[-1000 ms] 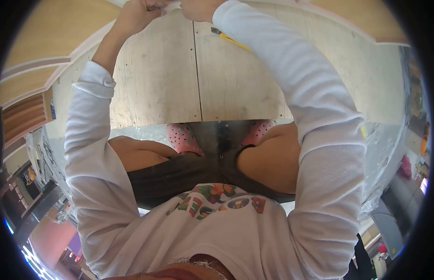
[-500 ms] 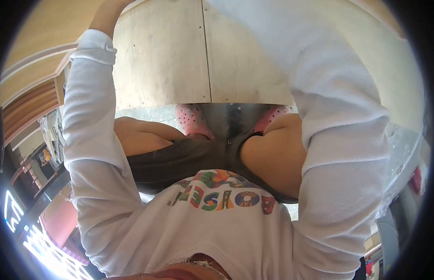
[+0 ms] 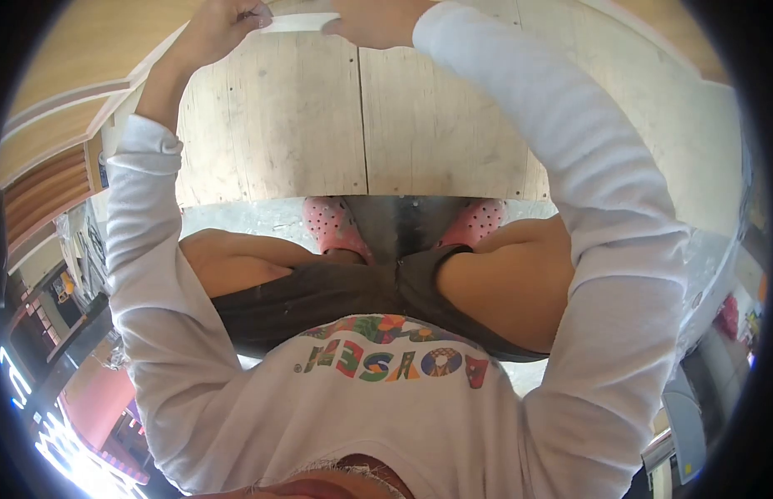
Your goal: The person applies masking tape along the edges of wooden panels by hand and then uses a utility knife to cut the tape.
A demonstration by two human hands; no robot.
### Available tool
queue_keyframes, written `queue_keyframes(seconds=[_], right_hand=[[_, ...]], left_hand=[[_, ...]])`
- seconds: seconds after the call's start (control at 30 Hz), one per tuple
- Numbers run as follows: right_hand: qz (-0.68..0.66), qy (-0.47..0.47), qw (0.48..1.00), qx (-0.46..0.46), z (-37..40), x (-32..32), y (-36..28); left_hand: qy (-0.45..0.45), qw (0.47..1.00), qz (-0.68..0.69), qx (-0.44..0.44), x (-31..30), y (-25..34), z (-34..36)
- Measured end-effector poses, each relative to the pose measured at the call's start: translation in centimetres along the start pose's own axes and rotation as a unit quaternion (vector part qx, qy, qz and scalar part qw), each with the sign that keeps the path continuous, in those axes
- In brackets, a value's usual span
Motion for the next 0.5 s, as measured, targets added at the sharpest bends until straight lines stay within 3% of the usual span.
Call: queue_keyframes(seconds=[0.03, 0.1, 0.2, 0.33, 0.4, 0.43, 0.5], right_hand=[[0.001, -0.001, 1.0, -0.003, 0.2, -0.4, -0.2], [0.081, -0.059, 0.983, 0.153, 0.6, -1.7, -0.4], [0.094, 0.002, 0.994, 0.055, 0.6, -0.1, 3.5], [0.047, -0.06, 0.997, 0.018, 0.2, -3.4, 1.1], [0.088, 0.054, 0.993, 0.054, -1.3, -2.7, 1.9], [0.088, 0.051, 0.994, 0.047, -2.0, -2.6, 1.7], [0.153, 0.053, 0.977, 0.137, -3.0, -2.4, 1.7]], left_hand=[[0.002, 1.0, 0.0, -0.003, -0.2, 0.2, 0.0], [0.012, 0.998, -0.001, -0.061, -0.9, 1.7, -0.6], [0.05, 0.998, -0.044, -0.019, 0.5, 0.8, -1.8], [0.116, 0.991, -0.002, -0.066, 0.3, 0.4, -2.1], [0.175, 0.984, 0.001, -0.014, 0.1, -0.2, -2.0], [0.179, 0.984, 0.0, -0.02, 0.1, -0.6, -2.0], [0.209, 0.975, -0.049, -0.061, 0.2, -1.4, -2.1]])
Point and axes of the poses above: each hand's wrist, its own z-axis away from the middle knuckle, its own x-axis out of the palm, y = z × x, the point moved 1 cm from there along -z, towards the middle knuckle
